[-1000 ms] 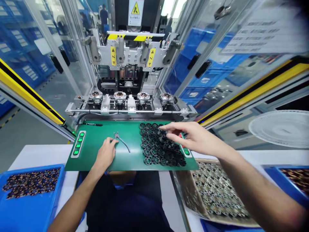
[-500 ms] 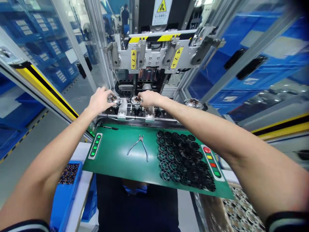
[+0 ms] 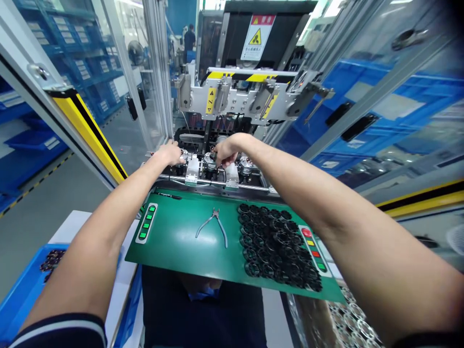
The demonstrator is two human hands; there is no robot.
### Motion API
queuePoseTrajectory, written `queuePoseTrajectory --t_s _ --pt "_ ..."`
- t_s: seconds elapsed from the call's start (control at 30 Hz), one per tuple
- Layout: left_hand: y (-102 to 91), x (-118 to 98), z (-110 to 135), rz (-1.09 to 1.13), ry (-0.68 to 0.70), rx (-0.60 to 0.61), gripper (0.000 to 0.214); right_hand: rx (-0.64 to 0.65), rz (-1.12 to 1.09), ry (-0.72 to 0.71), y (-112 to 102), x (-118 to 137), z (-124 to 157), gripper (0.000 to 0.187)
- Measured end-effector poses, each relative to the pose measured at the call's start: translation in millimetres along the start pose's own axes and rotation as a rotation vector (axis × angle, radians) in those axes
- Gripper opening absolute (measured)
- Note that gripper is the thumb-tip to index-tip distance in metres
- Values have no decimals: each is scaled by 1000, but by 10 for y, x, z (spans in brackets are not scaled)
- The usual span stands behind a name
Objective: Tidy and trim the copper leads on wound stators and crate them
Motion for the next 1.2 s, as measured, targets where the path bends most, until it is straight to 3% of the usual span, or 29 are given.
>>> queuePoseTrajectory --t_s 0.13,0.2,0.27,0.33,0.4,0.47,0.5,0.57,0.63,0.7,0.8,0.83,0.9,0.97,1.03,1.07,1.13,1.2 --pt "-42 -56 62 0 12 -4 48 81 22 -14 -266 126 423 42" --pt "-166 -56 69 13 23 -16 48 81 40 -97 -171 297 683 43" --pt "-397 -4 89 35 36 -67 48 107 72 -206 158 517 949 42" --pt "-695 91 179 61 50 -159 51 147 118 -308 639 733 1173 41" --pt "-944 182 386 83 73 -253 52 166 167 -373 1129 902 1295 40" --pt "-1005 198 707 130 138 -278 47 188 199 -416 1545 1027 1297 41" --pt "-938 162 898 171 191 -254 44 193 209 -430 1705 1075 1261 41" --pt "-577 49 1292 233 249 -103 37 187 217 -449 1918 1150 1154 43" --pt "-56 -104 1671 236 246 32 27 167 215 -459 2009 1186 1069 44" --pt "504 -271 1981 233 198 132 40 141 203 -464 1991 1145 1062 43" --pt "1075 -494 2283 249 126 160 40 89 190 -439 1738 800 1193 43" --pt "1141 -542 2341 260 113 143 39 64 191 -411 1587 588 1255 44" --pt "1056 -579 2389 287 97 75 38 -3 206 -306 1193 25 1378 44" --pt "715 -587 2324 319 103 -23 32 -86 226 -147 732 -653 1483 45" --pt "216 -677 2121 355 148 -134 29 -164 236 29 308 -1324 1551 41" --pt "-55 -775 1965 368 179 -192 28 -189 231 111 145 -1623 1562 54" --pt "-535 -1096 1555 375 253 -274 29 -214 205 234 -48 -2095 1529 52" --pt "-869 -1503 1059 357 301 -330 33 -196 155 296 -61 -2395 1433 40"
Point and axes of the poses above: each hand's wrist, its own z-axis away from the middle knuckle, its own y-axis out of the palm, x = y × z, the point moved 8 cm from there along -z, towards the middle knuckle, and after that the axes turned 1 degree about -y, right-handed, at the moved point
